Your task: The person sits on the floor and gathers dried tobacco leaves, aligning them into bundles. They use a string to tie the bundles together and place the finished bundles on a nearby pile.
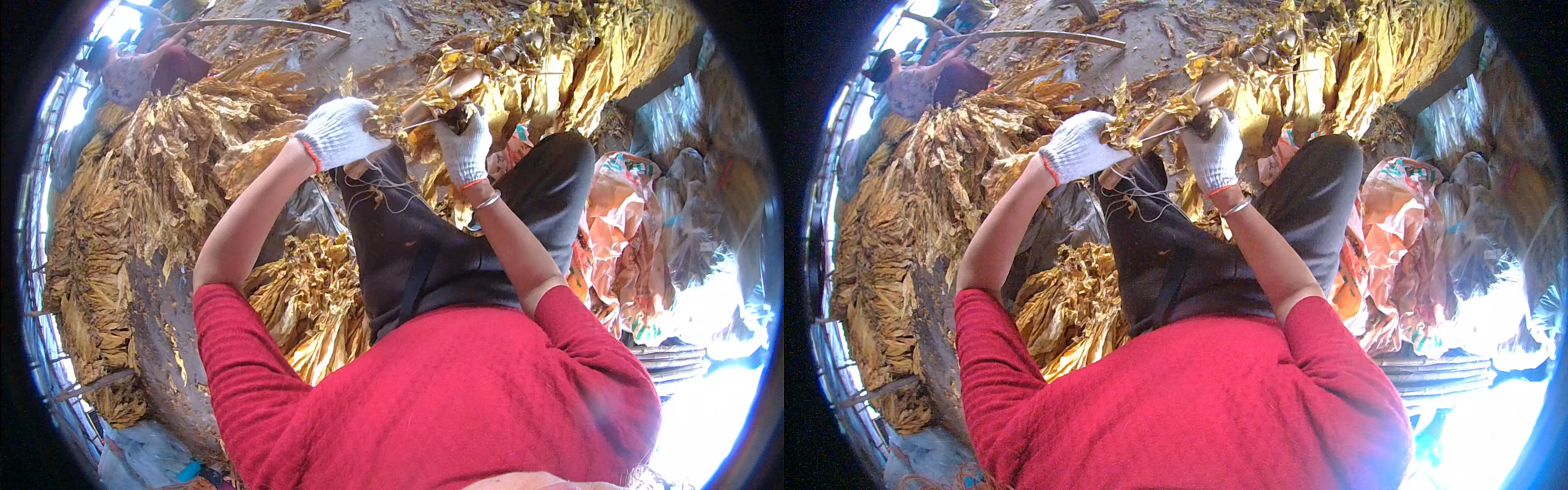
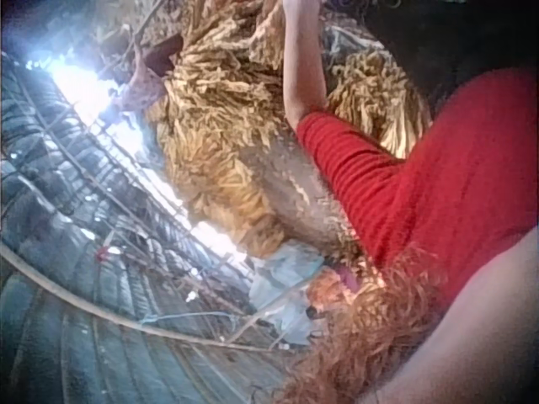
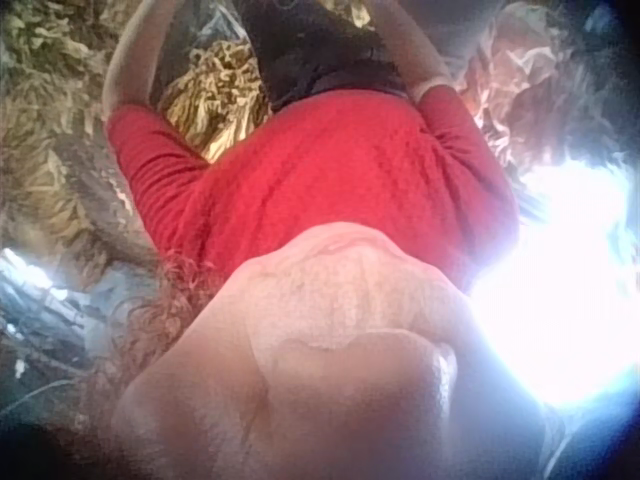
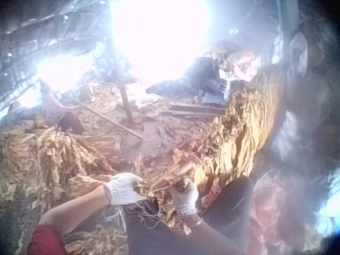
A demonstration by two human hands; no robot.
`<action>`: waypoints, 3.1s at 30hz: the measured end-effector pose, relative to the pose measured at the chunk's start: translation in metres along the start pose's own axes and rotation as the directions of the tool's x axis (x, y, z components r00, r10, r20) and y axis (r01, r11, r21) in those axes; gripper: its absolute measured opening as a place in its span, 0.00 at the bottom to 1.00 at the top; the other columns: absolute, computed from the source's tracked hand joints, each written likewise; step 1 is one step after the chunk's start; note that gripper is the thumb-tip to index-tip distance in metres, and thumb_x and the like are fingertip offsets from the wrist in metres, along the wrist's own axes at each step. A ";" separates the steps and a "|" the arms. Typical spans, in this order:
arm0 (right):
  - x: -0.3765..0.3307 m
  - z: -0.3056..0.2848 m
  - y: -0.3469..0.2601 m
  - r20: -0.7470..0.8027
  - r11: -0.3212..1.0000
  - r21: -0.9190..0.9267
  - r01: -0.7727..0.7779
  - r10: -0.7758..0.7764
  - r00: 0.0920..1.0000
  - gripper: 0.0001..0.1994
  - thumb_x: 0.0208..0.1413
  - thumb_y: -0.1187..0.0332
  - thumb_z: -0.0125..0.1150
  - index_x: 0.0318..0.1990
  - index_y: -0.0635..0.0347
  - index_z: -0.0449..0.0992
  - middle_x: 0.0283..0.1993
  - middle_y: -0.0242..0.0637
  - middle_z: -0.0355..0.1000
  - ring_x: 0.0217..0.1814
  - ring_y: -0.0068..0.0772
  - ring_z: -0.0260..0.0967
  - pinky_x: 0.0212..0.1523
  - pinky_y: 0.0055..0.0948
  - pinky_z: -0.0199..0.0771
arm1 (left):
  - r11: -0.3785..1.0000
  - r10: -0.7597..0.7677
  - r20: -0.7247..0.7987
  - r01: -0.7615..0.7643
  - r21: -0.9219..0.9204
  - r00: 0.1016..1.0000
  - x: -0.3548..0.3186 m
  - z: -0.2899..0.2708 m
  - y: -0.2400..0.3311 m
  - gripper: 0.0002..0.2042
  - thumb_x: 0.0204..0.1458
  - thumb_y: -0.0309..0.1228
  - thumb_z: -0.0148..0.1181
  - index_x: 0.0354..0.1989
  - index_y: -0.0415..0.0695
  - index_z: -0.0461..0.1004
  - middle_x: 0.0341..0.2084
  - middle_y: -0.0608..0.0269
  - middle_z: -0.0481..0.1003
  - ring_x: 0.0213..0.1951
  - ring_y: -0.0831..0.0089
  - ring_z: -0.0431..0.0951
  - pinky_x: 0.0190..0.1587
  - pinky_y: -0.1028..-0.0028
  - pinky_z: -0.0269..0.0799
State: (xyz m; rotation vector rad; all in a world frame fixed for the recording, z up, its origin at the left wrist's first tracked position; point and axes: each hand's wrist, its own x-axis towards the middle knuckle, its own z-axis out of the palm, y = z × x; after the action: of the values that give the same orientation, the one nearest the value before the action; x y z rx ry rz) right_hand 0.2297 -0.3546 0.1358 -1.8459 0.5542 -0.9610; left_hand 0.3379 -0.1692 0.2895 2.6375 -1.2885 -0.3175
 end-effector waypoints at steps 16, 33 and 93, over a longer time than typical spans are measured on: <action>0.004 -0.063 0.000 0.224 0.851 0.400 -0.340 0.269 0.937 0.11 0.56 0.75 0.70 0.46 0.64 0.81 0.39 0.31 0.80 0.39 0.24 0.78 0.40 0.26 0.81 | 0.961 -0.014 0.038 0.024 -0.277 0.999 -0.022 -0.005 0.002 0.14 0.47 0.36 0.73 0.42 0.48 0.85 0.33 0.56 0.83 0.34 0.67 0.83 0.43 0.68 0.79; 0.032 -0.052 -0.048 0.174 0.844 0.453 -0.287 0.232 0.957 0.05 0.59 0.75 0.68 0.40 0.65 0.83 0.35 0.27 0.80 0.35 0.16 0.73 0.37 0.21 0.74 | 0.853 0.221 0.338 -0.013 -0.522 0.915 0.026 0.009 -0.062 0.08 0.59 0.35 0.60 0.42 0.45 0.80 0.34 0.62 0.82 0.37 0.73 0.82 0.45 0.70 0.79; -0.033 -0.023 -0.069 0.423 0.981 -0.039 0.191 -0.157 0.892 0.17 0.56 0.66 0.65 0.54 0.51 0.81 0.32 0.49 0.79 0.35 0.53 0.79 0.35 0.43 0.79 | 0.805 0.068 0.051 -0.024 -0.593 0.996 0.143 0.012 -0.027 0.22 0.52 0.38 0.73 0.54 0.44 0.79 0.48 0.63 0.82 0.54 0.73 0.79 0.60 0.68 0.73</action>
State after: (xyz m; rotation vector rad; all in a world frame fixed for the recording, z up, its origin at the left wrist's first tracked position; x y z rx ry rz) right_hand 0.1897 -0.3128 0.1906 -2.1236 0.1651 -0.6296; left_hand 0.4411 -0.2670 0.2553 2.0694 -1.0447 -0.6874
